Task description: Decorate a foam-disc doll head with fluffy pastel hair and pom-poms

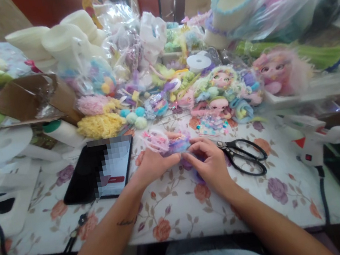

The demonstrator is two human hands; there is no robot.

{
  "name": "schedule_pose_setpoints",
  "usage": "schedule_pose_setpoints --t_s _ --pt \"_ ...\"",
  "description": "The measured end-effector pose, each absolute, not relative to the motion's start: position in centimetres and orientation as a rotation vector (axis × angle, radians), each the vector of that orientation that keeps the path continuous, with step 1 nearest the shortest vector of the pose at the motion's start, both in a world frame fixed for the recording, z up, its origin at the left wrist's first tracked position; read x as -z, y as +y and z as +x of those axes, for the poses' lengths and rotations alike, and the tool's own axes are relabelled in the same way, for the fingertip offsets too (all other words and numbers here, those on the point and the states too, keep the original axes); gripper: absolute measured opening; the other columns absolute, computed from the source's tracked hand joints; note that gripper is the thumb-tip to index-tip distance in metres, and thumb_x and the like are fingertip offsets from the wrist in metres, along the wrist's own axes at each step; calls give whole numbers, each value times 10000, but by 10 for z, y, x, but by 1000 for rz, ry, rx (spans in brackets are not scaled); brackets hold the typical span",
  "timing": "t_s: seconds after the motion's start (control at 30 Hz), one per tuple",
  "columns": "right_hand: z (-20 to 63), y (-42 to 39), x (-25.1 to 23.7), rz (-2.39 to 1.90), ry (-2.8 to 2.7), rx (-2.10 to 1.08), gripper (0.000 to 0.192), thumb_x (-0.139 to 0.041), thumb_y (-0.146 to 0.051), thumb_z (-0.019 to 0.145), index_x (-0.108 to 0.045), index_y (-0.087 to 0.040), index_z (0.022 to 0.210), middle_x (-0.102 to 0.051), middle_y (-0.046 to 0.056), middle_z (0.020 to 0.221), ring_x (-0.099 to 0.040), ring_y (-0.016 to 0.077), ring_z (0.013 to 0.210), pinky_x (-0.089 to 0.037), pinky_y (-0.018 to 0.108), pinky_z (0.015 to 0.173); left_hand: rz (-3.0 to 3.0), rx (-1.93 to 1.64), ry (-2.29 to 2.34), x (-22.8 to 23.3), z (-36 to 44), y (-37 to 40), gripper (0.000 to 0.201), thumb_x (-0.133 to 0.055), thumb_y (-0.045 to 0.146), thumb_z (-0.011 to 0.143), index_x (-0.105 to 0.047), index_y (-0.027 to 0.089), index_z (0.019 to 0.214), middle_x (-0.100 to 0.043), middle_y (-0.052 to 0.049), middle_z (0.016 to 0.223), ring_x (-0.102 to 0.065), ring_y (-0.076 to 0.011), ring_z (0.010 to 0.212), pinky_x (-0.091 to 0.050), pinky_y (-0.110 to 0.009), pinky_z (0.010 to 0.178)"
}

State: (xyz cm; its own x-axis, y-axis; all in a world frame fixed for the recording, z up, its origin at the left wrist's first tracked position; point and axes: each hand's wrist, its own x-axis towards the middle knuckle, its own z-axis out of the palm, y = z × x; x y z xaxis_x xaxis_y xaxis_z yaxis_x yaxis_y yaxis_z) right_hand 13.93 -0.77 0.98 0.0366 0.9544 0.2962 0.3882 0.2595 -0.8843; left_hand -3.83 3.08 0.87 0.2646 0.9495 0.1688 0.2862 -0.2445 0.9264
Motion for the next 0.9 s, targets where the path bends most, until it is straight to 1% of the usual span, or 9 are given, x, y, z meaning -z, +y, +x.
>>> schedule_pose_setpoints --t_s 0.13,0.27,0.43,0.5,0.67,0.9 --pt "139 -8 -10 -1306 -1540 -722 139 -707 -224 811 -645 -216 687 -678 60 910 -656 236 1020 -498 327 827 1749 -934 1003 -8 -47 35 460 -746 285 742 -655 212 1187 -686 -102 1241 -611 -294 1216 -470 -461 1064" --pt "140 -8 -11 -1317 -1536 -727 143 -709 -245 810 -645 -218 686 -682 61 923 -655 241 1031 -501 337 831 1820 -880 933 -10 -53 39 521 -777 273 734 -643 240 1236 -655 -89 1303 -582 -297 1261 -453 -460 1089" --pt "140 -9 -13 -1322 -1544 -737 136 -700 -239 810 -637 -220 692 -689 67 933 -658 247 1030 -504 350 839 1809 -880 969 -10 -52 38 457 -742 308 785 -648 231 1226 -660 -102 1289 -567 -307 1278 -413 -496 1121" --pt "140 -9 -13 -1324 -1541 -738 130 -698 -247 812 -640 -223 698 -691 67 935 -658 250 1031 -507 353 837 1815 -886 996 -10 -51 37 457 -748 303 776 -653 234 1218 -659 -101 1288 -569 -308 1276 -413 -493 1121" --pt "140 -9 -13 -1326 -1541 -742 116 -689 -243 813 -651 -224 705 -694 69 944 -661 254 1031 -511 358 837 1833 -888 984 -8 -51 38 485 -732 216 754 -648 242 1231 -658 -91 1302 -565 -298 1286 -408 -480 1130" --pt "138 -8 -13 -1320 -1536 -736 112 -689 -234 810 -654 -216 705 -692 74 938 -669 253 1022 -512 351 828 1768 -942 1015 -5 -50 39 455 -734 228 713 -685 226 1166 -699 -95 1235 -592 -311 1249 -419 -498 1117"
